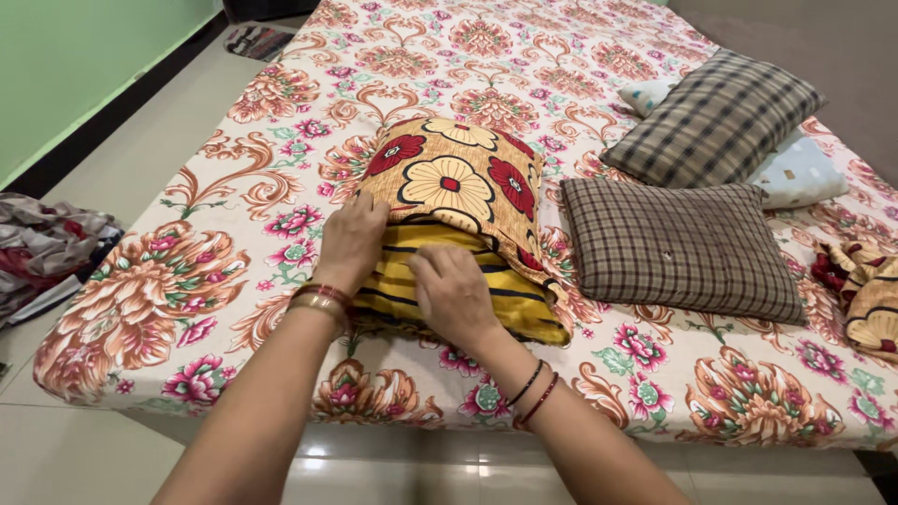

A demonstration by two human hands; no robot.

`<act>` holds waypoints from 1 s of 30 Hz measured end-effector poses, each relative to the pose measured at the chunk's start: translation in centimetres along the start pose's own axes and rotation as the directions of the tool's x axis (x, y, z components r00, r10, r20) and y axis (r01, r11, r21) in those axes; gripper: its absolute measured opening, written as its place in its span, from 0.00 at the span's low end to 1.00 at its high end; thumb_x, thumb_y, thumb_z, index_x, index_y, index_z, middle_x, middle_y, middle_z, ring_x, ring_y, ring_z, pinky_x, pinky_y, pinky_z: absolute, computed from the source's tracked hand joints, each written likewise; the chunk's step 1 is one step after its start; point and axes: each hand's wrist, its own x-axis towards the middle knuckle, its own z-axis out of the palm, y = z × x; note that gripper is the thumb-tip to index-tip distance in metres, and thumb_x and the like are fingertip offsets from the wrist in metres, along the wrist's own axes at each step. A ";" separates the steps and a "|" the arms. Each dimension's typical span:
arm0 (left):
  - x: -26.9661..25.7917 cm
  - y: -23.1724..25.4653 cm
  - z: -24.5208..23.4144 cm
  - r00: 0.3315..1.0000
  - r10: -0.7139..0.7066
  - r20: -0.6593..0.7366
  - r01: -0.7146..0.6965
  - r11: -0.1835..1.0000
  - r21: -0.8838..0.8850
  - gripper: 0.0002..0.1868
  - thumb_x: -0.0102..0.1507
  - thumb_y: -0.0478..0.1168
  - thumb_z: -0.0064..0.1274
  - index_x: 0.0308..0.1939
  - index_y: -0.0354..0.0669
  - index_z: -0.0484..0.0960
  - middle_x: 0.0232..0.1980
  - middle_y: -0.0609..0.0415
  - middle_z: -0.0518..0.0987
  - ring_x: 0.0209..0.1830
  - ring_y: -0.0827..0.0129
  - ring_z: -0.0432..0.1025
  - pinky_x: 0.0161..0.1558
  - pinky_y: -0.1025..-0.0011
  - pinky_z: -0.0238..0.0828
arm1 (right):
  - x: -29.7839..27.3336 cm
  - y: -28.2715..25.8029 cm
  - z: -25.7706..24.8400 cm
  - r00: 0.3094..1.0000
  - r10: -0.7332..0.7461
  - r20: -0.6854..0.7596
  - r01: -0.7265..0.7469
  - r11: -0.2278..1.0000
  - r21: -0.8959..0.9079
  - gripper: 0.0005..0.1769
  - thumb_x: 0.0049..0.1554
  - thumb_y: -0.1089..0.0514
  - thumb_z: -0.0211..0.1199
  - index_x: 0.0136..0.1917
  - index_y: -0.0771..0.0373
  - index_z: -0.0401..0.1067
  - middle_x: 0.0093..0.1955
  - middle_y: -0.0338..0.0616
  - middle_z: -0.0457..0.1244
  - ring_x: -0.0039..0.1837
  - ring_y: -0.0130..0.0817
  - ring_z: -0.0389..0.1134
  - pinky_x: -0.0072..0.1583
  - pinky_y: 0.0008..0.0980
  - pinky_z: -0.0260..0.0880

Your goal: The person places a floral pillowcase over a pillow on a bed, aligns the edges, and smooths the cover. They then adjust the pillow and place it among other pillows on the bed.

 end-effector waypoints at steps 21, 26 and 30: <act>-4.5 2.4 -5.1 0.985 0.130 0.113 -0.114 0.984 -0.135 0.08 0.59 0.44 0.58 0.39 0.48 0.78 0.25 0.54 0.76 0.24 0.59 0.73 0.28 0.60 0.68 | -7.2 2.7 -1.7 0.990 0.036 -0.137 -0.045 0.997 -0.066 0.27 0.61 0.41 0.71 0.63 0.56 0.65 0.61 0.43 0.59 0.66 0.42 0.58 0.68 0.48 0.55; -4.5 2.3 -6.2 0.945 0.312 -0.101 -0.308 0.950 0.057 0.06 0.61 0.36 0.55 0.41 0.48 0.78 0.32 0.57 0.71 0.30 0.65 0.71 0.33 0.64 0.67 | -4.4 3.8 -3.4 0.968 0.250 -0.019 -0.250 0.962 -0.111 0.39 0.49 0.35 0.74 0.65 0.59 0.67 0.64 0.46 0.60 0.69 0.46 0.58 0.71 0.53 0.53; -4.7 4.4 -6.1 0.926 0.336 -0.172 -0.337 0.941 0.027 0.05 0.60 0.40 0.55 0.38 0.46 0.76 0.33 0.56 0.70 0.33 0.65 0.70 0.34 0.64 0.66 | -1.8 1.4 -2.5 0.972 0.234 -0.004 -0.234 0.970 -0.065 0.37 0.41 0.39 0.76 0.59 0.59 0.71 0.58 0.45 0.64 0.63 0.46 0.63 0.66 0.53 0.60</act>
